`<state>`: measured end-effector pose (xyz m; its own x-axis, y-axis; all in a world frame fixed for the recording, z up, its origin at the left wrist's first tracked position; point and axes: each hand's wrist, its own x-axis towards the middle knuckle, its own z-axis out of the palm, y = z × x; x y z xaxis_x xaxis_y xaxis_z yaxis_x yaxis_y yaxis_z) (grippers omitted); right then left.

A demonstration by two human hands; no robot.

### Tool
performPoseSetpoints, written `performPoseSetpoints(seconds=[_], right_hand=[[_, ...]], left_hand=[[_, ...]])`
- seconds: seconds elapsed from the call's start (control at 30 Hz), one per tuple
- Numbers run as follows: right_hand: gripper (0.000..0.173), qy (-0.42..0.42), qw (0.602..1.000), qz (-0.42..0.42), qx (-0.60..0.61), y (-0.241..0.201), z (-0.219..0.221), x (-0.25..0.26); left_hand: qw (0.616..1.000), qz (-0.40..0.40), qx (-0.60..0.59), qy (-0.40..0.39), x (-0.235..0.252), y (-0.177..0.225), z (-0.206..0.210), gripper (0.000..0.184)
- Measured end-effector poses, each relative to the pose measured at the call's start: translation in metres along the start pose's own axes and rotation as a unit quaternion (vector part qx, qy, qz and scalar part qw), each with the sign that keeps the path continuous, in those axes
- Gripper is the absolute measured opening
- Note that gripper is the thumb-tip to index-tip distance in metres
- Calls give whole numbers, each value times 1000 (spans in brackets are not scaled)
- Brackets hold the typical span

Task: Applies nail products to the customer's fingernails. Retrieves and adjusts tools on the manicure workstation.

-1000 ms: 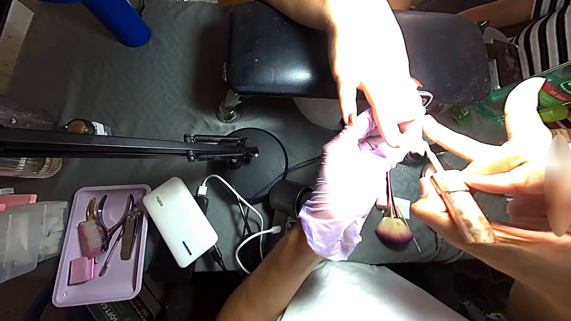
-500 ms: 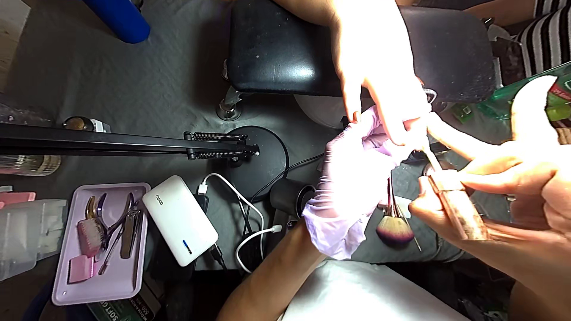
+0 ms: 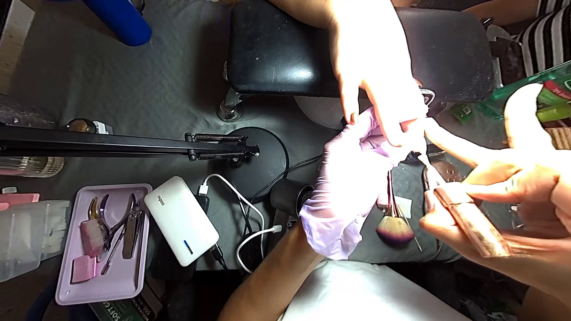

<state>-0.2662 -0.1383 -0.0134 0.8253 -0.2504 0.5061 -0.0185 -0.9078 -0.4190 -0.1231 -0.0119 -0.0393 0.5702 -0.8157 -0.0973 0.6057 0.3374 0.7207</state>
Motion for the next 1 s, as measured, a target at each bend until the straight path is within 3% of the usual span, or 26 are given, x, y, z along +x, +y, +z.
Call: performPoseSetpoints(seconds=[0.3, 1.0], right_hand=[[20, 28, 989, -23, 142, 19, 0, 4], [21, 48, 982, -7, 181, 18, 4, 9]], left_hand=[[999, 26, 38, 0, -3, 1, -2, 40], [996, 45, 67, 27, -7, 4, 3, 46]])
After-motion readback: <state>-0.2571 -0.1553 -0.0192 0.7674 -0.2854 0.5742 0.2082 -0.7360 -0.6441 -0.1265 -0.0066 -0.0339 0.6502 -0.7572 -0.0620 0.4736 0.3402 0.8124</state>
